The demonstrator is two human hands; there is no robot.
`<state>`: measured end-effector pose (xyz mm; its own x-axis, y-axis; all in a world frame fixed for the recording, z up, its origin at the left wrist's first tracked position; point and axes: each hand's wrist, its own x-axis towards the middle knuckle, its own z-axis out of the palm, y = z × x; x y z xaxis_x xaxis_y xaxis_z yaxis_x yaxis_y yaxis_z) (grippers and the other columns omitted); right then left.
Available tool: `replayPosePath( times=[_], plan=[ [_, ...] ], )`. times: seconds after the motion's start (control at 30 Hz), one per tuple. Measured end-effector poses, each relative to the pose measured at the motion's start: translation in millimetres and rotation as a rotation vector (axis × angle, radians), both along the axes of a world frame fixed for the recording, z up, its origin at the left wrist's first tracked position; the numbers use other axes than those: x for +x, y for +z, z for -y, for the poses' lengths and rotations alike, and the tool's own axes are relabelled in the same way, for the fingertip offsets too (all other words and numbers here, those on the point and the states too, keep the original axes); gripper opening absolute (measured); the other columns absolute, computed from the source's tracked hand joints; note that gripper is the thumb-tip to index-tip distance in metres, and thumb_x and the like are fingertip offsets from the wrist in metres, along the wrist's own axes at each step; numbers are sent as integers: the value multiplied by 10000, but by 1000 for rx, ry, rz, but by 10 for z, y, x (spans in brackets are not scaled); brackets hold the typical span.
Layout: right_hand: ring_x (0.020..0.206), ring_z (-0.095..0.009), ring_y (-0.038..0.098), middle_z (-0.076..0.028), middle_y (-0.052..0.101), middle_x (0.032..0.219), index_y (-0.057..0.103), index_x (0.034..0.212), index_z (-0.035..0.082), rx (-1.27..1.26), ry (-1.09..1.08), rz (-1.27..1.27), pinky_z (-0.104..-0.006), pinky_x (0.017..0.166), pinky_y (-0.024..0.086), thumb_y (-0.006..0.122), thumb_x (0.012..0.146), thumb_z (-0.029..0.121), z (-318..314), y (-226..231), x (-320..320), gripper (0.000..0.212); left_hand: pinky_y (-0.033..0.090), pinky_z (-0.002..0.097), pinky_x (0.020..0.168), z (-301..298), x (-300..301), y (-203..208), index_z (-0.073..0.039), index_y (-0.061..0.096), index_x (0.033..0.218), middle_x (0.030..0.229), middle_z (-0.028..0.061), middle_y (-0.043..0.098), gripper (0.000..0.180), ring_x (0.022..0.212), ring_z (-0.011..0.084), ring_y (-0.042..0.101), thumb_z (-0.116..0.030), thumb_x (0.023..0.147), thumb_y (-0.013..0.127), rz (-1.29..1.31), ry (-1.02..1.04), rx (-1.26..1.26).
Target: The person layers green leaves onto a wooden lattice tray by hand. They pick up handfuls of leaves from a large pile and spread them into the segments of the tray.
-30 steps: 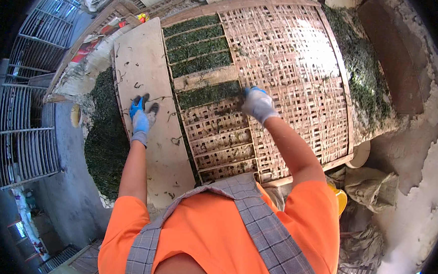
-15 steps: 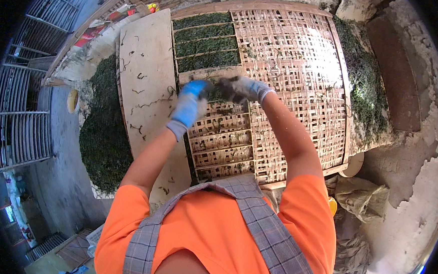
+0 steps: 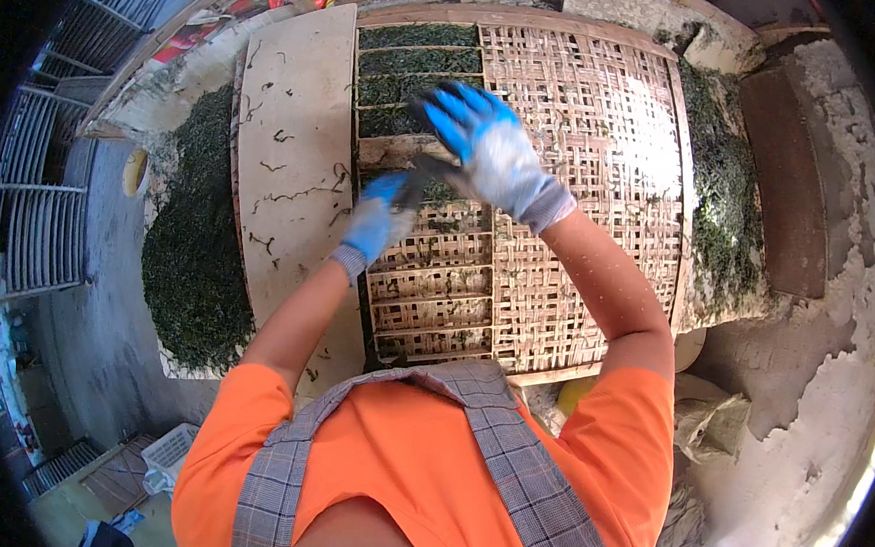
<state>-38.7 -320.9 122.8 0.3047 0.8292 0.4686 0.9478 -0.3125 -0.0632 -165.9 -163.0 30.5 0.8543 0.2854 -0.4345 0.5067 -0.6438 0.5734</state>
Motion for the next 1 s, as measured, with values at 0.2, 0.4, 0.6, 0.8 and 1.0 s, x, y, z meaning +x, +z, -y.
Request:
replayPosePath(
  times=[0.2, 0.4, 0.6, 0.8, 1.0],
  plan=[
    [1423, -273, 266, -97, 291, 1541, 352, 1453, 150, -418, 112, 177, -403, 1191, 162, 363, 963, 535, 417, -1283, 108, 623, 470, 398, 949, -587, -389, -669, -12, 558, 1244, 1170, 194, 605, 359, 1072, 326, 571, -113, 900, 548, 606, 206, 704],
    [1364, -272, 370, -100, 427, 1453, 494, 1336, 153, -243, 407, 134, -430, 1157, 270, 550, 865, 376, -416, -1413, 30, 524, 462, 334, 976, -550, -502, -606, 16, 557, 1228, 1228, 163, 570, 334, 1137, 260, 532, -76, 907, 553, 752, 288, -4],
    [1370, -323, 357, -114, 379, 1479, 412, 1405, 159, -208, 602, 1, -475, 1155, 250, 576, 822, 273, -1336, -1303, -297, 617, 356, 414, 1060, -1017, -748, -668, -40, 589, 1220, 1290, 163, 539, 329, 1255, 298, 449, -174, 926, 527, 765, 676, 783],
    [1070, -272, 605, -93, 632, 1165, 652, 1095, 159, -745, 227, -376, -396, 918, 503, 641, 785, 211, -1291, -754, -392, 315, 252, 482, 1117, -973, -747, -634, -53, 619, 1176, 1324, 148, 533, 335, 1299, 287, 427, -216, 899, 524, 609, 482, 773],
    [802, -176, 678, -81, 706, 1016, 676, 1107, 160, -505, -476, -1148, -320, 711, 568, 633, 868, 279, -538, -624, 8, 270, 219, 468, 1143, -916, -813, -648, -59, 564, 1262, 1388, 171, 473, 406, 1317, 321, 400, -249, 910, 503, 566, 480, 774]
  ],
)
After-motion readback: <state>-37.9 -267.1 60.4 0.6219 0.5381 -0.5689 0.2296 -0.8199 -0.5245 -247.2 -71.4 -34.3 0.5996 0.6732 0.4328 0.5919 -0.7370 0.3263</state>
